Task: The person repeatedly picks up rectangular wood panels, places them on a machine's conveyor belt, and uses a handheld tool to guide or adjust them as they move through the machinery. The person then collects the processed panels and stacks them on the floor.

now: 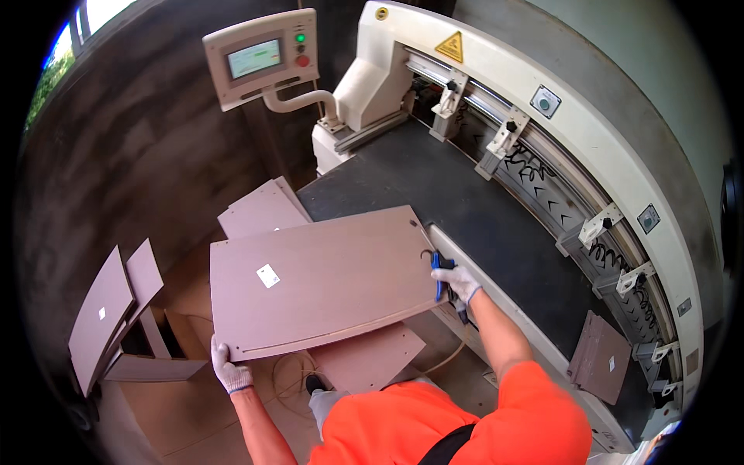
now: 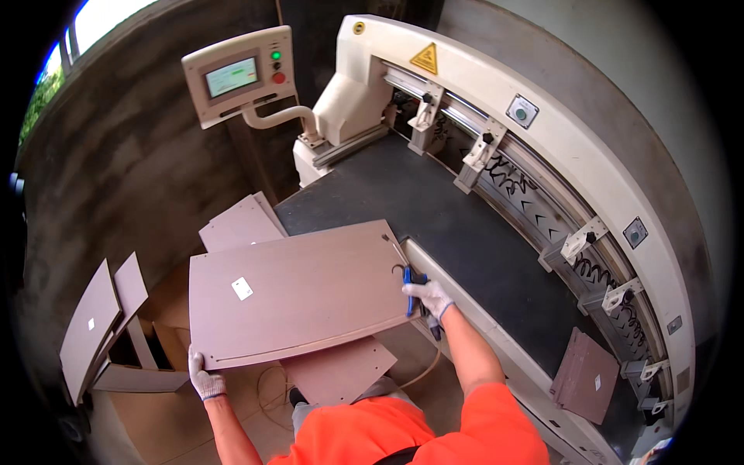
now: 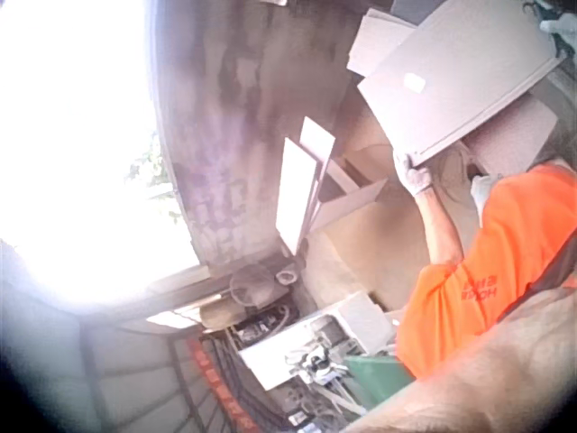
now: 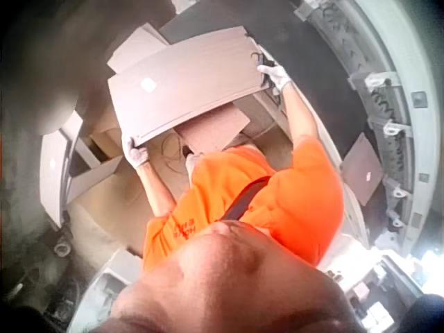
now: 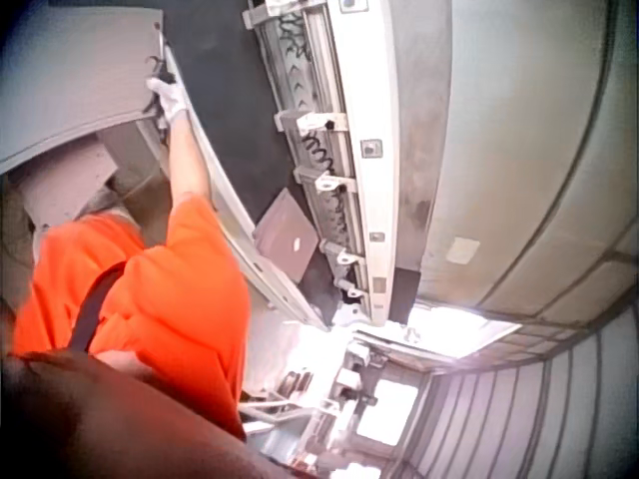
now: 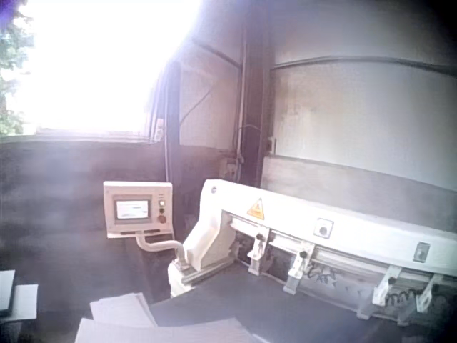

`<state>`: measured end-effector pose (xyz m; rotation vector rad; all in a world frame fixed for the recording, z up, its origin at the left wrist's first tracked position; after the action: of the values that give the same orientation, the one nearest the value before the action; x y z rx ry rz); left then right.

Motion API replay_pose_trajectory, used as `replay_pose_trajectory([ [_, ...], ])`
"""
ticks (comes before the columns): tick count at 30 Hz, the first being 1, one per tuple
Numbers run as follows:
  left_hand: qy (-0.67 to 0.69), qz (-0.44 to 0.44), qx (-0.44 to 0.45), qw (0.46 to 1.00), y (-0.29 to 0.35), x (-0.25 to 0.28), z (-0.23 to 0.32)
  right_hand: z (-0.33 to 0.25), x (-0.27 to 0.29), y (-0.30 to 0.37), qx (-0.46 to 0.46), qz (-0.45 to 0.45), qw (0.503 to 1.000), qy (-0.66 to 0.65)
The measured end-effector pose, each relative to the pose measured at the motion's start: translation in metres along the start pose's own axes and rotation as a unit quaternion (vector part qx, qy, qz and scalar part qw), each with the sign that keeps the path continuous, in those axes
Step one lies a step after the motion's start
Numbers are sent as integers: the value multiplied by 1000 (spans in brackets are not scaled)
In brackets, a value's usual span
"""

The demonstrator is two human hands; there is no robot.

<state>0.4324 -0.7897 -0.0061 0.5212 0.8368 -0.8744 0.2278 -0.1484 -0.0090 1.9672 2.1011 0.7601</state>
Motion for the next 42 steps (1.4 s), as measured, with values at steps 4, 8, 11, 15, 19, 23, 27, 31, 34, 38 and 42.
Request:
replay_pose_trajectory([
  [4, -151, 65, 90, 982, 65, -111, -83, -91, 84, -62, -21, 145, 948, 284],
  [8, -242, 75, 193, 948, 88, -166, -175, -31, 81, -76, -14, 55, 995, -85],
  [11, -240, 86, 237, 937, 98, -184, -248, -21, 58, -27, -99, 66, 987, -103],
  [15, -246, 39, 265, 932, 98, -214, -323, 12, 38, -5, -134, 7, 975, -176],
  [19, -196, -34, 329, 923, 87, -233, -372, 35, 4, -17, -167, -93, 937, -293],
  [23, -177, -20, 330, 927, 74, -260, -376, 45, -3, -47, -194, -31, 941, -277],
  [27, -229, -23, 327, 916, 66, -264, -366, 48, -9, -65, -196, 3, 946, -257],
  [31, -235, -24, 351, 906, 77, -254, -355, 36, -23, -76, -190, 17, 946, -262],
  [34, -238, -39, 324, 915, 86, -259, -342, 28, -30, -87, -183, 29, 948, -260],
  [38, -238, -42, 280, 929, 101, -238, -336, 21, -35, -100, -176, 40, 951, -250],
  [42, -236, -43, 281, 929, 113, -223, -323, 22, -36, -106, -167, 40, 952, -254],
])
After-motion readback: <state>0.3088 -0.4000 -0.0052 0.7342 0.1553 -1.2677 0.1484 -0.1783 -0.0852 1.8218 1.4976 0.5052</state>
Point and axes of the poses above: each hand's wrist, its own y-axis away from the middle knuckle, its own x-axis out of the back of the hand, z = x × y, the point moved 7 cm from there along -y, towards the middle knuckle, and after that the axes turned 15 degrees about y, right-handed, at the moved point
